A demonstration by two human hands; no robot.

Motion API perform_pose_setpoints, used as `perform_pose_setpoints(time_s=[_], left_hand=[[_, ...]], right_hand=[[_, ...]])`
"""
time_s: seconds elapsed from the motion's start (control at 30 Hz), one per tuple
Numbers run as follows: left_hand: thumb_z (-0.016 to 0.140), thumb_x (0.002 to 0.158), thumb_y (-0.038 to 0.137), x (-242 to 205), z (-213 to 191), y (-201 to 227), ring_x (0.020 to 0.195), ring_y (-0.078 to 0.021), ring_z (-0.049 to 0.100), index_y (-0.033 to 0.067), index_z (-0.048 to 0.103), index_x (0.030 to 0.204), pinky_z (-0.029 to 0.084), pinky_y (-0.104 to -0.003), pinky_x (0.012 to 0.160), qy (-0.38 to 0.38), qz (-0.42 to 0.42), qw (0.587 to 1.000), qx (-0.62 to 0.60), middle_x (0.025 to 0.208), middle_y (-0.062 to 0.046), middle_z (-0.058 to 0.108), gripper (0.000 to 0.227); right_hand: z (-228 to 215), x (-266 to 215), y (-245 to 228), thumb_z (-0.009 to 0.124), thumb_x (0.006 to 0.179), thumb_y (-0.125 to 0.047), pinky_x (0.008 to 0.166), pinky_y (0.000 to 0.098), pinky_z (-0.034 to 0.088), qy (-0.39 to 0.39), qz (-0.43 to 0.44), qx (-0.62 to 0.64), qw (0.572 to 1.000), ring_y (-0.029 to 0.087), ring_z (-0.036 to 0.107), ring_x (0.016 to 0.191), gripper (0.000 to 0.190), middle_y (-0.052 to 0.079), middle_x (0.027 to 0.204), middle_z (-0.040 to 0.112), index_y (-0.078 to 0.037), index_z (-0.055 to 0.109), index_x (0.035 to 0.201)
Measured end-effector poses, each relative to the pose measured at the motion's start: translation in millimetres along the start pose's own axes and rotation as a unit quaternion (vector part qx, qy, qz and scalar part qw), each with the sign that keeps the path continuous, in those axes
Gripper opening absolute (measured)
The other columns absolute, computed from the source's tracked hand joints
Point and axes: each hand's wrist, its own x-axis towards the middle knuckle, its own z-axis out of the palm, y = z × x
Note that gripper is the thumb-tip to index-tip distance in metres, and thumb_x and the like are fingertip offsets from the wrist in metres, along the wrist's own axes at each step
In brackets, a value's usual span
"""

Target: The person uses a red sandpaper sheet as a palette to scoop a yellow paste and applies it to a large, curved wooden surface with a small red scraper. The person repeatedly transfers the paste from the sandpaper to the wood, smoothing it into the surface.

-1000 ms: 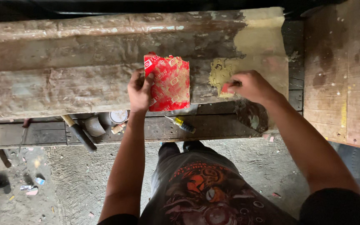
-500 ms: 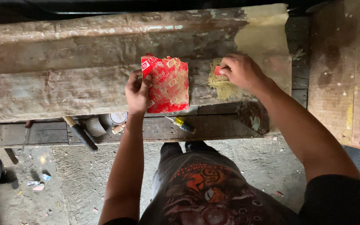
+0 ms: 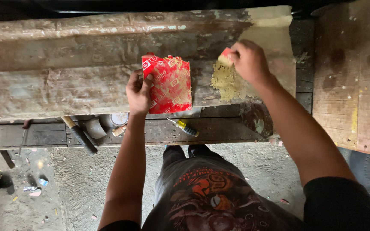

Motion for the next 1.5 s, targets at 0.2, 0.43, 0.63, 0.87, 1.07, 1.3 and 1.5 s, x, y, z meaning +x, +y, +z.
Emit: perform_pose_setpoints(time_s=[0.2,0.43,0.63,0.87,1.07,1.3,1.5], left_hand=[[0.067,0.105,0.015,1.9,-0.2,-2.2,0.077,-0.0044,0.059,0.0025,0.063,0.119,0.048,-0.022,0.071,0.005,0.019,1.000,0.011,0.088,0.000,0.071,0.019],[0.066,0.105,0.014,1.5,-0.9,-4.6,0.075,-0.0042,0.058,0.0034,0.064,0.116,0.046,-0.022,0.069,0.003,0.012,1.000,0.006,0.085,0.000,0.070,0.015],[0.066,0.105,0.013,-0.1,-1.1,-4.8,0.074,-0.0038,0.057,0.0029,0.064,0.115,0.045,-0.021,0.068,0.000,0.014,1.000,-0.006,0.084,0.000,0.069,0.014],[0.065,0.105,0.012,0.2,-0.7,-2.1,0.075,-0.0042,0.058,0.0021,0.065,0.117,0.046,-0.021,0.069,-0.004,0.030,1.000,-0.003,0.085,0.000,0.069,0.016],[0.065,0.106,0.011,-1.0,-1.4,-2.9,0.079,-0.0047,0.060,0.0020,0.064,0.117,0.048,-0.022,0.073,-0.011,0.036,0.999,-0.025,0.089,0.000,0.071,0.015],[0.067,0.104,0.013,0.9,-2.0,-3.3,0.076,-0.0038,0.057,0.0019,0.065,0.118,0.046,-0.021,0.070,-0.007,-0.003,1.000,-0.019,0.086,0.001,0.069,0.018],[0.067,0.105,0.014,2.9,-2.3,-2.8,0.076,-0.0036,0.057,0.0020,0.065,0.118,0.046,-0.021,0.070,-0.008,0.003,1.000,-0.013,0.086,0.001,0.069,0.018]], right_hand=[[-29.2,4.6,-0.7,0.075,0.101,-0.006,0.075,0.0321,0.061,0.030,0.038,0.057,0.997,0.021,0.071,0.086,0.008,0.013,0.101,0.072,-0.001,0.069,0.104],[-11.4,-22.0,-24.7,0.076,0.098,-0.009,0.094,0.0363,0.062,0.107,-0.131,-0.079,0.982,0.025,0.072,0.105,0.007,0.009,0.115,0.075,-0.007,0.070,0.101],[-2.2,-40.3,-31.2,0.076,0.087,-0.005,0.077,0.0387,0.060,0.022,-0.123,-0.119,0.985,0.023,0.072,0.091,0.007,0.009,0.096,0.077,-0.008,0.070,0.090],[-18.0,-33.1,-34.5,0.071,0.098,-0.005,0.066,0.0335,0.060,-0.133,-0.073,-0.067,0.986,0.019,0.069,0.074,0.011,0.009,0.082,0.072,-0.007,0.069,0.087],[-33.8,-42.9,-39.4,0.073,0.091,-0.010,0.062,0.0335,0.059,-0.126,-0.119,-0.030,0.984,0.018,0.067,0.076,0.007,0.009,0.087,0.072,-0.007,0.068,0.087],[-20.2,-28.6,-27.9,0.075,0.099,-0.011,0.062,0.0348,0.055,0.006,-0.064,-0.034,0.997,0.020,0.066,0.078,0.006,0.007,0.084,0.071,-0.008,0.070,0.096],[-11.9,-34.3,-34.5,0.075,0.092,-0.010,0.069,0.0346,0.058,-0.022,-0.112,-0.043,0.993,0.021,0.071,0.085,0.004,0.007,0.089,0.074,-0.010,0.070,0.092]])
